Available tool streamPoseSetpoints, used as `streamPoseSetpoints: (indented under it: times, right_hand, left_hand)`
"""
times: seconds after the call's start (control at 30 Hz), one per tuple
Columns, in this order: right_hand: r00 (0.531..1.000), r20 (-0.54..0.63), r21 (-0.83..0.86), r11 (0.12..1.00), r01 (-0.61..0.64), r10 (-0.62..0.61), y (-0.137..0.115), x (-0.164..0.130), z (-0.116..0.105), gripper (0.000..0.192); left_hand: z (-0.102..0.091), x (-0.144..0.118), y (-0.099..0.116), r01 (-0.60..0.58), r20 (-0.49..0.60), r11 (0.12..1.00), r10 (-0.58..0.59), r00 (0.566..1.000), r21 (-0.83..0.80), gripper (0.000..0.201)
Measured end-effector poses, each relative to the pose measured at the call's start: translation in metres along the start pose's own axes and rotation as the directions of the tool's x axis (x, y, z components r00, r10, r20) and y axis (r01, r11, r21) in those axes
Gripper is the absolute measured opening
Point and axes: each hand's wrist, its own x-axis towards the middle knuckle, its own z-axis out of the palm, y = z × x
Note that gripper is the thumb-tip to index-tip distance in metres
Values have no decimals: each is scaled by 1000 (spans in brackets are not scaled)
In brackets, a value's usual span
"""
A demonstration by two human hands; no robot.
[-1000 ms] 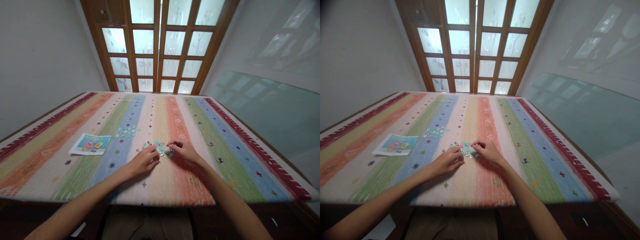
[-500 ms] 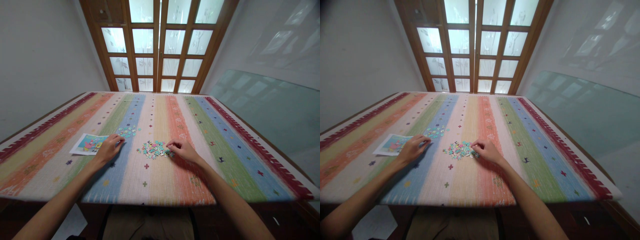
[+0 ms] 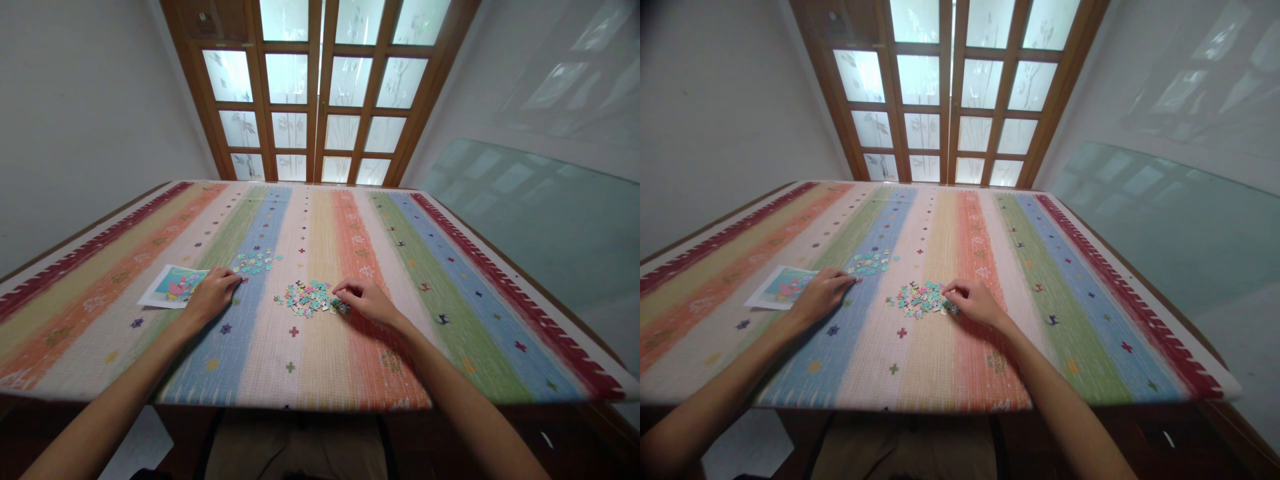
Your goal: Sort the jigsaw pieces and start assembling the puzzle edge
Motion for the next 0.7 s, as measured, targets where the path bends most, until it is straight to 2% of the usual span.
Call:
streamPoseSetpoints:
  times: [0.17,0.3,0.4,0.53,0.63,0.7]
  right_hand:
    - [1000,17,-45,999,4,-4,-3,-1,-1,28]
    - [999,34,-161,986,39,-34,-6,-2,1,22]
    - [997,36,-239,968,69,-62,-5,-3,3,19]
    - [990,114,-243,964,110,-84,-4,-4,0,14]
    - [979,184,-277,951,140,-90,-6,-4,-3,13]
    - [973,212,-314,937,152,-86,-7,-5,-4,13]
  left_hand:
    - [-2,5,1,27,-59,999,-29,998,-40,27]
    - [-3,12,18,62,-73,992,-71,995,-113,23]
    - [0,19,49,9,-89,982,-27,996,-188,22]
    - [15,27,101,-142,-53,942,132,990,-304,19]
    - [29,32,134,-227,-29,918,230,973,-326,18]
    - [36,34,148,-267,1,914,281,960,-305,18]
